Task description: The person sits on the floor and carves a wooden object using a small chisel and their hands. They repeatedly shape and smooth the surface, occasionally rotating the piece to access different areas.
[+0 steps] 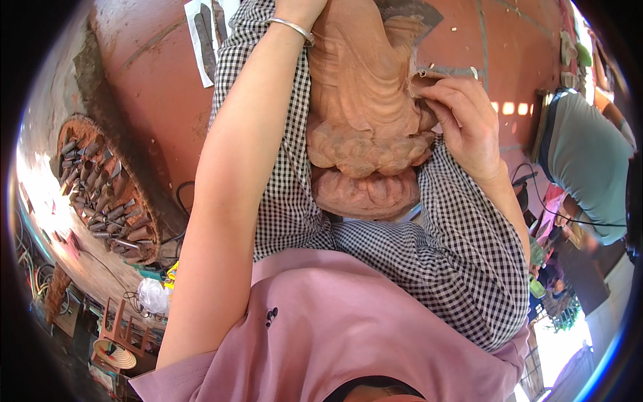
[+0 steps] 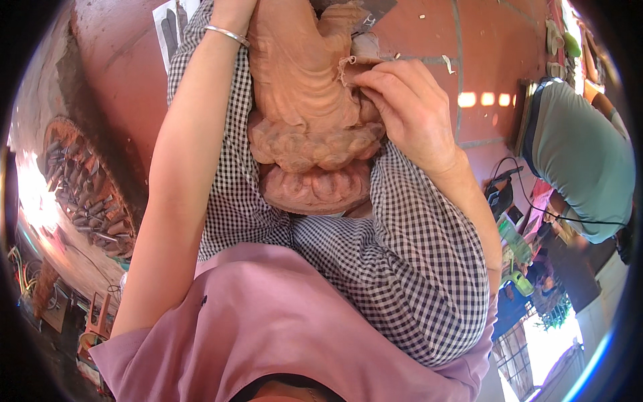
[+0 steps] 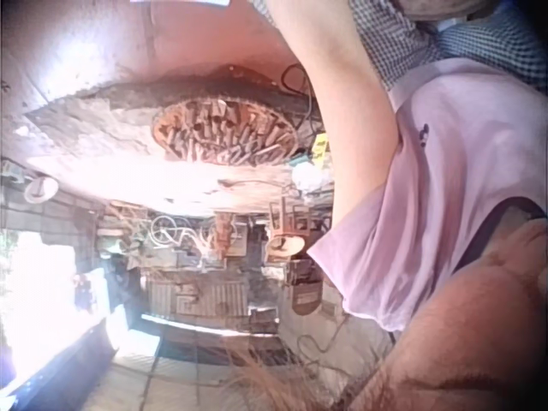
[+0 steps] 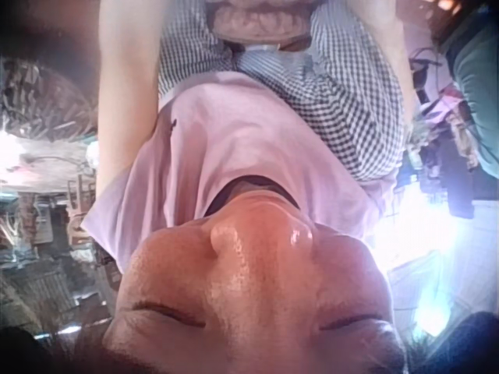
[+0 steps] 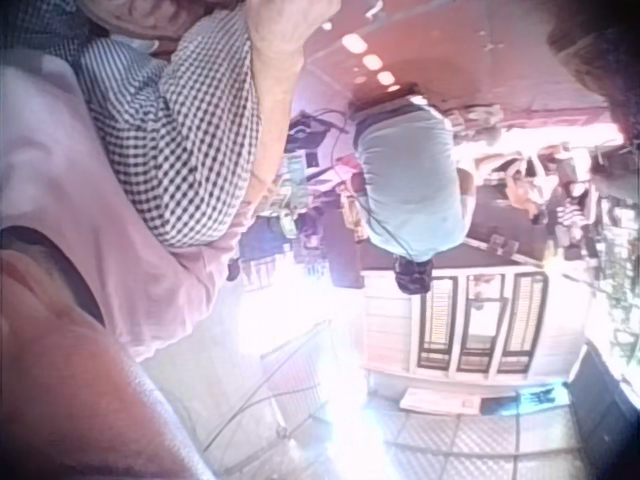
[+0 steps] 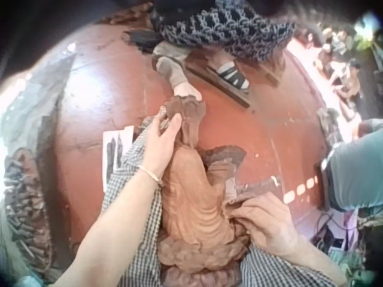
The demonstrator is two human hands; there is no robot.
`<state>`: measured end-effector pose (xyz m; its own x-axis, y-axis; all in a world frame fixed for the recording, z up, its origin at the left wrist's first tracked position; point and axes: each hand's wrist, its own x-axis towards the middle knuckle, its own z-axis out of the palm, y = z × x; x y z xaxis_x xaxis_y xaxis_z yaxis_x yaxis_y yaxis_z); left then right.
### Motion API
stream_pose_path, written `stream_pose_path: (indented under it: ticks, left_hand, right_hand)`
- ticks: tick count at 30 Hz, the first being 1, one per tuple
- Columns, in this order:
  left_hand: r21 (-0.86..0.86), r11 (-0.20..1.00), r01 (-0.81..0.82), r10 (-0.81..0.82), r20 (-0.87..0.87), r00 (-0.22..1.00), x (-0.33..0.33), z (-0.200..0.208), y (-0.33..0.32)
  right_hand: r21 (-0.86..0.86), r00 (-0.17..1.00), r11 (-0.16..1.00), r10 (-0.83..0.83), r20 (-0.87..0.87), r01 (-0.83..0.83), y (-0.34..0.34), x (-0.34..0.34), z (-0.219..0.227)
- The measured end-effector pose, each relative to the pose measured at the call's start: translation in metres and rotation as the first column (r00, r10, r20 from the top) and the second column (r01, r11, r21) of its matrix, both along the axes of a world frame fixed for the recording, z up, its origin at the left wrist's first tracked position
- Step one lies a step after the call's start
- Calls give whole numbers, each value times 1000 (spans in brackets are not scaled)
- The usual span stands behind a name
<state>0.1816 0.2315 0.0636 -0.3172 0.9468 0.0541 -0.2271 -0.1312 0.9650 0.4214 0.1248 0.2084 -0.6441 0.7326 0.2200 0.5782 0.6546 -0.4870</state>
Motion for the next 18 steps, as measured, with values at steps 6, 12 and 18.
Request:
stream_pose_path:
  ticks: [6,12,18]
  left_hand:
    - [-5,1000,19,-18,39,999,-2,1,-2]
    - [-30,999,20,-18,57,998,-3,1,-3]
    - [-53,999,9,-7,32,999,-1,-2,-1]
  right_hand:
    - [-40,999,999,-26,34,28,-3,1,7]
    - [-119,996,989,80,-43,-85,-3,-7,8]
    - [-140,976,967,216,20,-211,-3,-7,3]
